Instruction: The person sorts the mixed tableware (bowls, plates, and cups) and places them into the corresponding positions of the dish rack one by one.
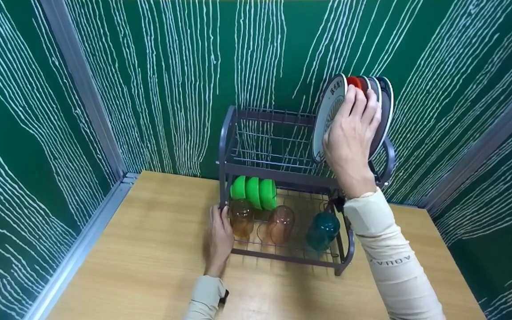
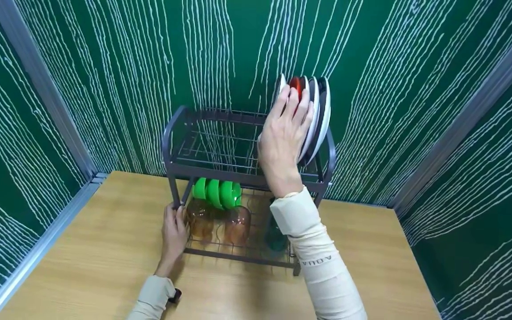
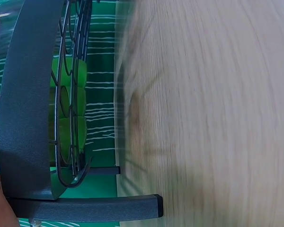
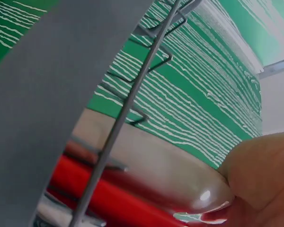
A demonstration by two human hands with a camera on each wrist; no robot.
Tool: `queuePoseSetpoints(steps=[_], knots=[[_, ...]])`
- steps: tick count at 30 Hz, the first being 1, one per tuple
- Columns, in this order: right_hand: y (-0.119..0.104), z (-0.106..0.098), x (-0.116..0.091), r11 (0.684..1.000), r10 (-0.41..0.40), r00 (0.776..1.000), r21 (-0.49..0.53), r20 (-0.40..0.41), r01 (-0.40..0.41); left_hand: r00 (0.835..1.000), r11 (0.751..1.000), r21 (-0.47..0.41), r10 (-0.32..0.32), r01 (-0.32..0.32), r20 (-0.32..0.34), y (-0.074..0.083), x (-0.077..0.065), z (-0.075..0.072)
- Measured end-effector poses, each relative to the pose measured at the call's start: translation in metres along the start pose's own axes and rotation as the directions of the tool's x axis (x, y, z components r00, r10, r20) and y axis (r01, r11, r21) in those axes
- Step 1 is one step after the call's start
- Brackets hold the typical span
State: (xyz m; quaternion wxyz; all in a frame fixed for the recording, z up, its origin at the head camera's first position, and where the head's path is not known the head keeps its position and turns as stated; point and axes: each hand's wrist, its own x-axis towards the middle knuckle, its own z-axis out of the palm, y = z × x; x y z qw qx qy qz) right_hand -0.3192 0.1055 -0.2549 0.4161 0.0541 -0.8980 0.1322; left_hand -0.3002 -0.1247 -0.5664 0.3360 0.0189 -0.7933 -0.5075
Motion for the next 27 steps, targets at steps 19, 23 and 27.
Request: queuePoseSetpoints(steps=[19,23,27], knots=[[0.011,0.003,0.004,0.997,-0.051,0.999,-0.064,0.0,0.051,1.0,0.999,-0.042,0.011,-0.011,-0.017,0.003,0.0,0.001],[0.013,0.001,0.0,0.997,-0.047,0.999,-0.055,0.017,0.047,0.999,0.999,-0.028,0.036,-0.037,-0.034,0.003,0.001,0.001],[0.014,-0.002,-0.004,0.998,-0.045,0.999,-0.039,0.024,0.046,0.998,0.998,-0.044,0.049,-0.05,-0.038,0.001,0.001,0.003]])
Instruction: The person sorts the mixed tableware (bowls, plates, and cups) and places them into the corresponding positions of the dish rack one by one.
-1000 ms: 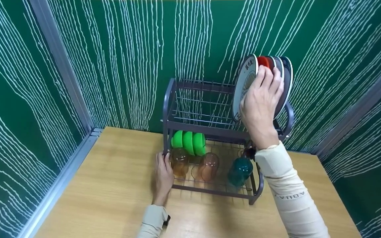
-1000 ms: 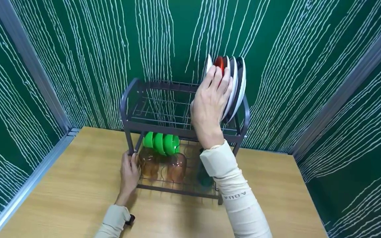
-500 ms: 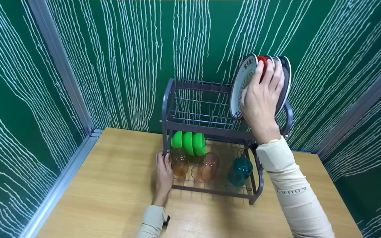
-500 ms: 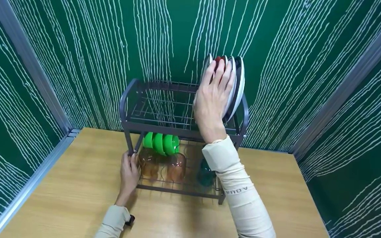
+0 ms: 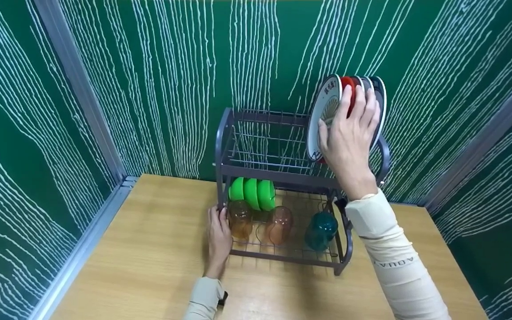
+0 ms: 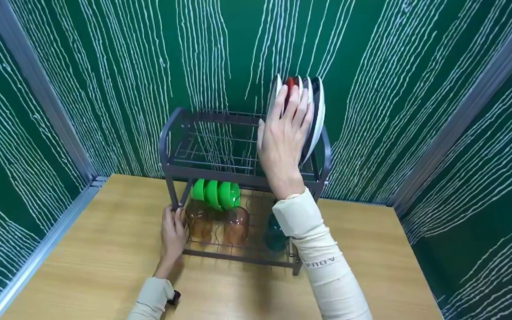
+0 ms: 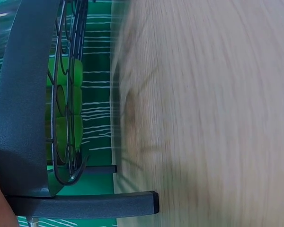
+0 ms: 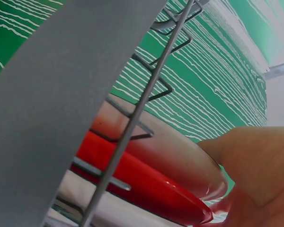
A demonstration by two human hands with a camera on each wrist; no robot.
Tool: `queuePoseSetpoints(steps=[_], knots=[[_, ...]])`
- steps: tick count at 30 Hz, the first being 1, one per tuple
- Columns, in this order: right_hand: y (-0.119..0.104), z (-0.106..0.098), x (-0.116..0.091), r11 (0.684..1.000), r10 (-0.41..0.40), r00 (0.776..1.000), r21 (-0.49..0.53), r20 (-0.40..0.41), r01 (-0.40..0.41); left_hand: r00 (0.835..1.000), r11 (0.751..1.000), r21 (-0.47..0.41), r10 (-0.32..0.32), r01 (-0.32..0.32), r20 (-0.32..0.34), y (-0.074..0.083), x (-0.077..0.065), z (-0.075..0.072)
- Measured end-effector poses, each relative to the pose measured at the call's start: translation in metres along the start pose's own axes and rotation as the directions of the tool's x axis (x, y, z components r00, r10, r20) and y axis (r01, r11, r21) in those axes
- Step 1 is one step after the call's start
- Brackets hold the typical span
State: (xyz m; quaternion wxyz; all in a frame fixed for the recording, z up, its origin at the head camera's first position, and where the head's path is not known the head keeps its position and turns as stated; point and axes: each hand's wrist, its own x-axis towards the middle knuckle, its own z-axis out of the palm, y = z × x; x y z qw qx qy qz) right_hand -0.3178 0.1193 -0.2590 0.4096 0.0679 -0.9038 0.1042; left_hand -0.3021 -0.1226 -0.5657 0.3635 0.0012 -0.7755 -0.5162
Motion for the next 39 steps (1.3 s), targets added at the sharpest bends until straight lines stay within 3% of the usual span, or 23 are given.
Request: queuePoseSetpoints(steps=[13,26,33,39], knots=[[0.004,-0.015,-0.025,0.994,-0.06,0.995,0.083,-0.083,0.067,0.999,0.999,-0.03,0.039,-0.04,-0.024,-0.004,-0.001,-0.001],[0.013,-0.023,-0.051,0.99,-0.091,0.987,0.097,-0.134,0.105,0.998,0.998,-0.014,0.061,-0.061,-0.008,-0.003,-0.003,-0.002],[0.015,-0.027,-0.064,0.984,-0.09,0.987,0.14,-0.134,0.109,0.998,0.995,0.086,0.05,-0.052,0.024,0.007,-0.009,-0.011],[0.021,-0.026,-0.078,0.982,-0.096,0.987,0.148,-0.128,0.115,0.998,0.984,0.164,0.067,-0.067,0.008,0.016,-0.02,-0.023]])
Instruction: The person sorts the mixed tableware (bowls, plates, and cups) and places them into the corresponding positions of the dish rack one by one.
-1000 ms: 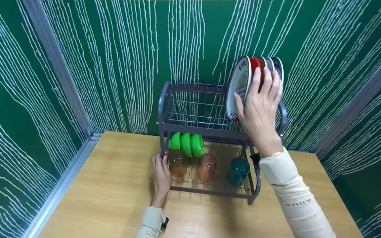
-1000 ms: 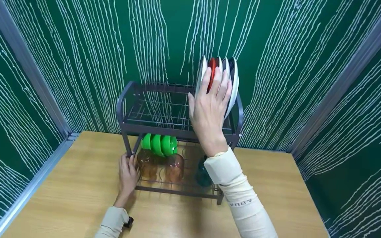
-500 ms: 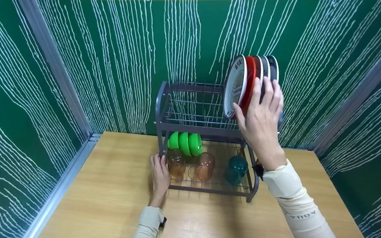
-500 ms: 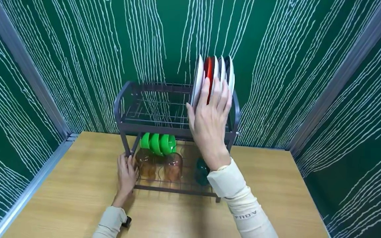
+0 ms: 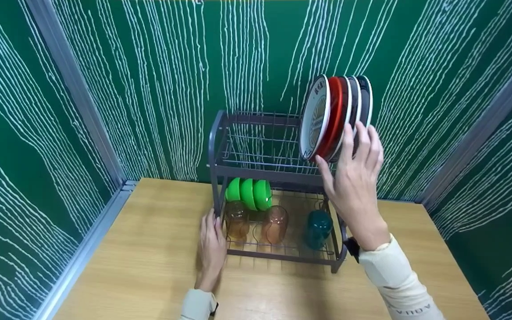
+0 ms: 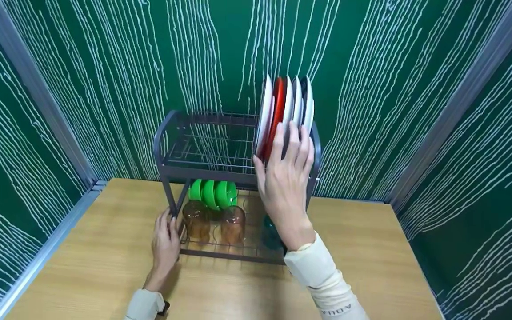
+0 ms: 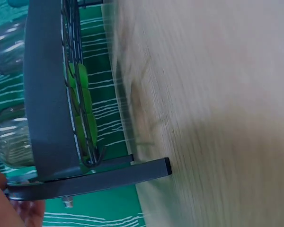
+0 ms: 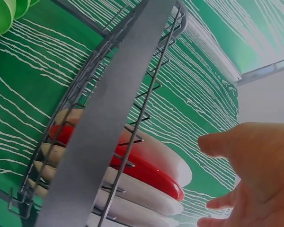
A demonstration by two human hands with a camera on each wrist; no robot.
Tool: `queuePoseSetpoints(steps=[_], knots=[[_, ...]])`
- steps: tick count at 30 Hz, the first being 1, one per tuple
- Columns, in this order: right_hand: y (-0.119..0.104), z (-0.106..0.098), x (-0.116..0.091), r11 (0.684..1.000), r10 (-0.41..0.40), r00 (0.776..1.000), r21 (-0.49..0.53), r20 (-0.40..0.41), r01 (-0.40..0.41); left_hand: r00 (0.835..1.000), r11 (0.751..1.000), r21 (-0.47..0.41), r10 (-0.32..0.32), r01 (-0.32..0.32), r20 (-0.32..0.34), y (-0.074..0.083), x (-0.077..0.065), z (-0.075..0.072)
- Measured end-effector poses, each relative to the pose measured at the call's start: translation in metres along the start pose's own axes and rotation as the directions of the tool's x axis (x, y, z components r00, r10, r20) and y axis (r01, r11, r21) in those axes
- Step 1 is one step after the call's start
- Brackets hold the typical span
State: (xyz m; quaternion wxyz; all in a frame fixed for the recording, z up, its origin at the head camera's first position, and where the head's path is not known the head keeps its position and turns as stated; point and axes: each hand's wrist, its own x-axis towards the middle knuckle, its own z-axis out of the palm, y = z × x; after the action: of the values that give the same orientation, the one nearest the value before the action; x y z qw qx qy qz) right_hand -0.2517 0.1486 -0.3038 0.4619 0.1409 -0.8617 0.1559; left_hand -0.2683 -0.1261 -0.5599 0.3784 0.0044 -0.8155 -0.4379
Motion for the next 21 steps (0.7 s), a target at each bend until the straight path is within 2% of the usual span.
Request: queuePoseSetpoints(steps=[7,13,21], knots=[[0.005,-0.002,-0.024,1.0,0.003,1.0,0.007,0.018,-0.003,1.0,1.0,0.001,0.026,-0.026,0.012,0.009,-0.014,-0.014],[0.009,-0.004,-0.047,1.0,0.01,0.999,-0.001,0.039,-0.009,0.998,0.996,0.063,0.064,-0.064,0.007,0.025,-0.024,-0.027],[0.012,-0.009,-0.096,0.998,0.044,0.995,0.045,0.086,-0.048,0.987,0.982,0.107,0.149,-0.154,0.058,0.053,-0.044,-0.044]])
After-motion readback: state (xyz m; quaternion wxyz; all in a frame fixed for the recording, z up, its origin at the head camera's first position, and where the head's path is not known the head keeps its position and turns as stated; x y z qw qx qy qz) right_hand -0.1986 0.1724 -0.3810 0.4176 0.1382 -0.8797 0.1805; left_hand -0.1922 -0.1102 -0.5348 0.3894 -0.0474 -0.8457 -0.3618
